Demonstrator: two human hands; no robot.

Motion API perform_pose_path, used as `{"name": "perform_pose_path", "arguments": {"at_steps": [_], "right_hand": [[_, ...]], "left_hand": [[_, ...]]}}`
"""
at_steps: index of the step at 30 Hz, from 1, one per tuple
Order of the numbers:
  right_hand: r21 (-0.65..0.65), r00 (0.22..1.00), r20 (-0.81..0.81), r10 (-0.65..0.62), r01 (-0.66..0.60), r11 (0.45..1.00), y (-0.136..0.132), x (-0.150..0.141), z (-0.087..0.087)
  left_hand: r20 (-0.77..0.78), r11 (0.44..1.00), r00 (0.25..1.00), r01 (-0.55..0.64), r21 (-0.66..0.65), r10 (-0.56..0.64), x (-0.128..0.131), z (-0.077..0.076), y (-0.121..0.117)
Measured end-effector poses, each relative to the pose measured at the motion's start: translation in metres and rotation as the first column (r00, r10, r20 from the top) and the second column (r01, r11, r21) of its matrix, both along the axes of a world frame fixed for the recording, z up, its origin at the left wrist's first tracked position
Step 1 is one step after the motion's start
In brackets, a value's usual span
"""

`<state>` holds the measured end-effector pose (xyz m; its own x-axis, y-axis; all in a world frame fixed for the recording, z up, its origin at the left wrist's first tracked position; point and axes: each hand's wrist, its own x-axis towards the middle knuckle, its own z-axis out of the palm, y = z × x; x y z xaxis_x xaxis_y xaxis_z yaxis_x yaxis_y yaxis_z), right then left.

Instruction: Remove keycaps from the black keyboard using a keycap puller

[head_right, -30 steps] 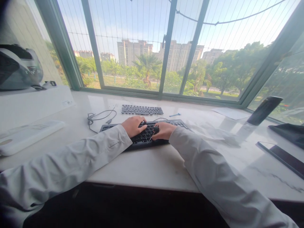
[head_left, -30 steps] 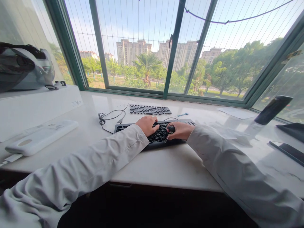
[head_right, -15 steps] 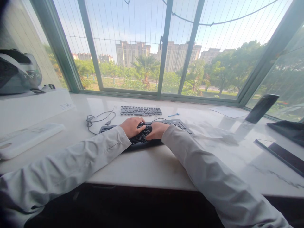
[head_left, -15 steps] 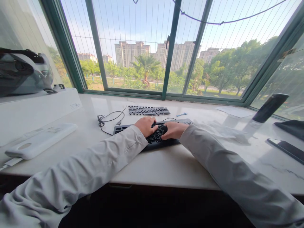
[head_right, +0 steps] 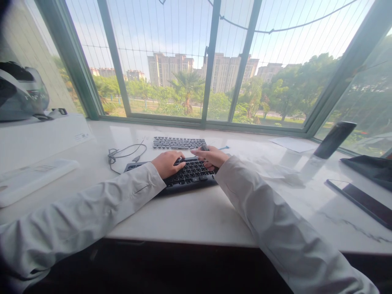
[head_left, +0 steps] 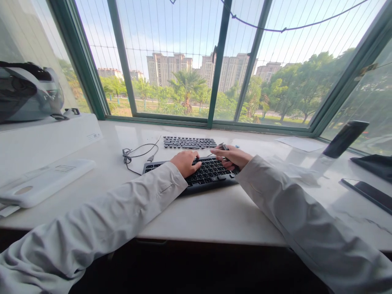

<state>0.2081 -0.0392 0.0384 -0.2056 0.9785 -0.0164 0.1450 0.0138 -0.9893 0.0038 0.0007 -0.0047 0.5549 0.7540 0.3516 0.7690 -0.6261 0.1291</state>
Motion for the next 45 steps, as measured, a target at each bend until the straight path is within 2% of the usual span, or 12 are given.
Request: {"name": "perform_pose_path", "arguments": {"at_steps": [3, 8, 11, 14, 17, 20, 28, 32, 35, 38, 41, 45], "right_hand": [[-0.1, 0.985, -0.174, -0.004, -0.013, 0.995, 0.001, -0.004, 0.003], [0.027, 0.933, -0.359, -0.002, 0.012, 1.0, 0.001, -0.012, 0.005], [0.116, 0.968, -0.25, 0.012, 0.017, 0.993, 0.002, -0.012, -0.001], [0.228, 0.995, 0.084, -0.052, 0.032, 0.973, 0.001, -0.009, -0.008], [0.402, 0.87, 0.45, -0.202, 0.005, 0.916, -0.001, -0.007, -0.011], [0.471, 0.74, 0.624, -0.252, -0.099, 0.877, -0.004, -0.008, -0.009], [0.523, 0.603, 0.713, -0.358, -0.116, 0.845, -0.014, -0.017, -0.007], [0.447, 0.399, 0.861, -0.316, -0.296, 0.844, -0.023, -0.018, -0.005], [0.475, 0.283, 0.875, -0.393, -0.342, 0.81, -0.027, -0.019, -0.001], [0.512, 0.249, 0.858, -0.449, -0.342, 0.788, -0.026, -0.018, 0.001], [0.595, 0.285, 0.804, -0.523, -0.377, 0.71, -0.022, -0.016, 0.0], [0.804, 0.425, 0.594, -0.683, -0.34, 0.487, -0.023, -0.014, 0.004]], "left_hand": [[0.004, 1.0, 1.0, 0.006, 0.001, -0.006, 0.0, 0.002, -0.001], [0.093, 0.99, 0.992, 0.071, 0.125, -0.083, 0.0, 0.007, -0.005], [0.15, 0.979, 0.98, 0.106, 0.173, -0.133, 0.0, 0.012, -0.009], [0.211, 0.976, 0.965, 0.115, 0.184, -0.154, -0.001, 0.016, -0.012], [0.276, 0.97, 0.944, 0.126, 0.208, -0.181, -0.002, 0.018, -0.013], [0.314, 0.956, 0.92, 0.163, 0.243, -0.236, -0.001, 0.02, -0.015], [0.548, 0.974, 0.821, 0.222, -0.052, -0.158, 0.005, 0.029, -0.026], [0.616, 0.965, 0.77, 0.258, -0.057, -0.169, 0.004, 0.031, -0.024], [0.514, 0.958, 0.828, 0.283, -0.038, -0.224, 0.004, 0.031, -0.023], [0.359, 0.953, 0.898, 0.296, -0.061, -0.256, 0.006, 0.03, -0.028], [0.301, 0.963, 0.926, 0.259, -0.073, -0.226, 0.008, 0.027, -0.031], [0.465, 0.969, 0.881, 0.185, -0.161, -0.091, 0.006, 0.023, -0.019]]}}
